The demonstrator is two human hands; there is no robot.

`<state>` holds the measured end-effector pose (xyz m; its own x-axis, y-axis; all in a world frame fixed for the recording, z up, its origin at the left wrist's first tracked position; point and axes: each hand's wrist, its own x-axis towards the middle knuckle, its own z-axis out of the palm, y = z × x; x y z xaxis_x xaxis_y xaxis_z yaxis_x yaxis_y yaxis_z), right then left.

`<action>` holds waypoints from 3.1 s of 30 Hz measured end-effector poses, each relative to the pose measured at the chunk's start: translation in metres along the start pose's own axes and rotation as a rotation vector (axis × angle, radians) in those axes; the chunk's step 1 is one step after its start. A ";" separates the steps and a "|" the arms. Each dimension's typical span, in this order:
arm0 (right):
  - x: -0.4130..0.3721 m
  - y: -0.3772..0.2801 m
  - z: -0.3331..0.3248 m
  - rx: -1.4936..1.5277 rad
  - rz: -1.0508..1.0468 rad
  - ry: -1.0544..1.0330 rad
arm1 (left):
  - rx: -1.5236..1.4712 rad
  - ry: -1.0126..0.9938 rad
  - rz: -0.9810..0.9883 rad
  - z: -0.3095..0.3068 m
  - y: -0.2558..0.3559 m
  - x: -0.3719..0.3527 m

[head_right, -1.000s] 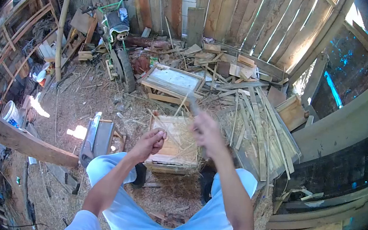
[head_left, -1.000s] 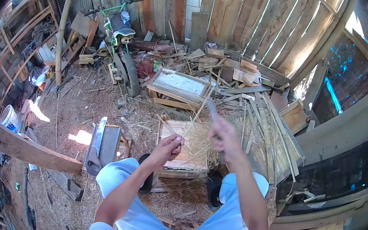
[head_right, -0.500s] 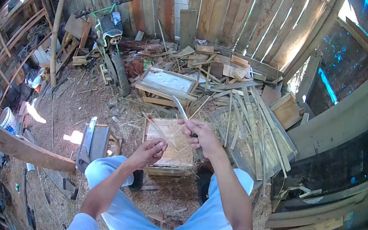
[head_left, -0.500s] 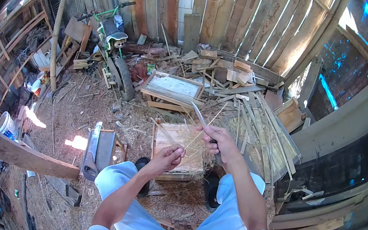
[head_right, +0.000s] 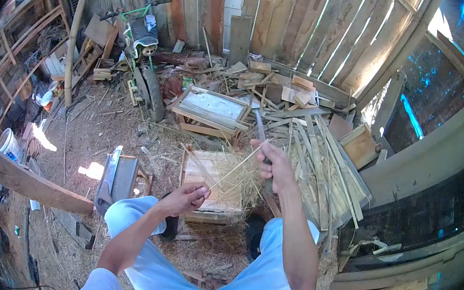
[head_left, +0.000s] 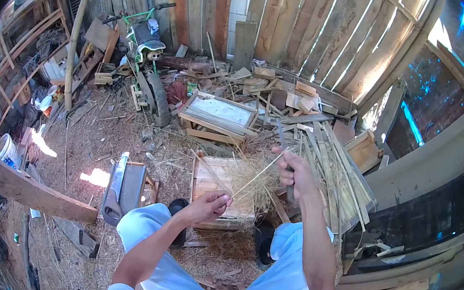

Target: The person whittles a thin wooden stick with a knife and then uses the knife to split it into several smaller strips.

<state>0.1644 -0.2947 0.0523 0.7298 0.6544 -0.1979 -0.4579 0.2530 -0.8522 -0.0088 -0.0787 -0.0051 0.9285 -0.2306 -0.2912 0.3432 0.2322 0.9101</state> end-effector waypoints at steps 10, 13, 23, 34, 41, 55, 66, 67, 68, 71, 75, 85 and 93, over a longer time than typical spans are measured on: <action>-0.011 0.041 0.052 -0.035 0.343 -0.303 | -0.147 0.038 -0.014 -0.007 0.010 -0.006; -0.006 0.023 0.032 -0.041 0.210 -0.294 | -0.085 0.011 -0.011 -0.009 0.004 -0.006; -0.007 0.045 0.039 -0.195 0.288 -0.409 | -0.084 -0.015 0.043 -0.016 0.001 -0.011; -0.020 0.005 0.027 -0.150 0.173 -0.258 | 0.107 0.005 0.086 -0.013 -0.003 -0.012; -0.006 -0.021 -0.004 -0.054 0.140 -0.142 | 0.129 0.051 0.107 -0.011 -0.002 -0.012; -0.007 -0.009 -0.020 -0.126 0.029 0.271 | 0.104 0.221 0.228 -0.030 -0.009 0.004; 0.004 0.022 0.035 -0.046 -0.182 0.149 | -0.007 0.343 0.316 -0.014 0.008 0.026; 0.005 0.022 0.034 -0.046 -0.176 0.151 | -0.011 0.345 0.311 -0.014 0.008 0.027; 0.005 0.022 0.032 -0.054 -0.195 0.149 | -0.017 0.362 0.310 -0.015 0.008 0.027; 0.005 0.020 0.031 -0.120 -0.217 0.132 | -0.011 0.396 0.307 -0.013 0.010 0.026; 0.001 0.025 0.041 -0.258 -0.185 0.030 | -0.024 0.376 0.305 -0.011 0.013 0.025; 0.003 0.051 0.059 -0.312 0.130 -0.393 | -0.047 0.298 0.311 -0.006 0.013 0.024; 0.001 0.045 0.054 -0.159 0.310 -0.408 | -0.021 0.313 0.334 0.003 0.017 0.014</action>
<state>0.1169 -0.2441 0.0405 0.3016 0.9131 -0.2744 -0.5153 -0.0861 -0.8527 0.0096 -0.0804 0.0070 0.9858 0.1563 -0.0610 0.0175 0.2654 0.9640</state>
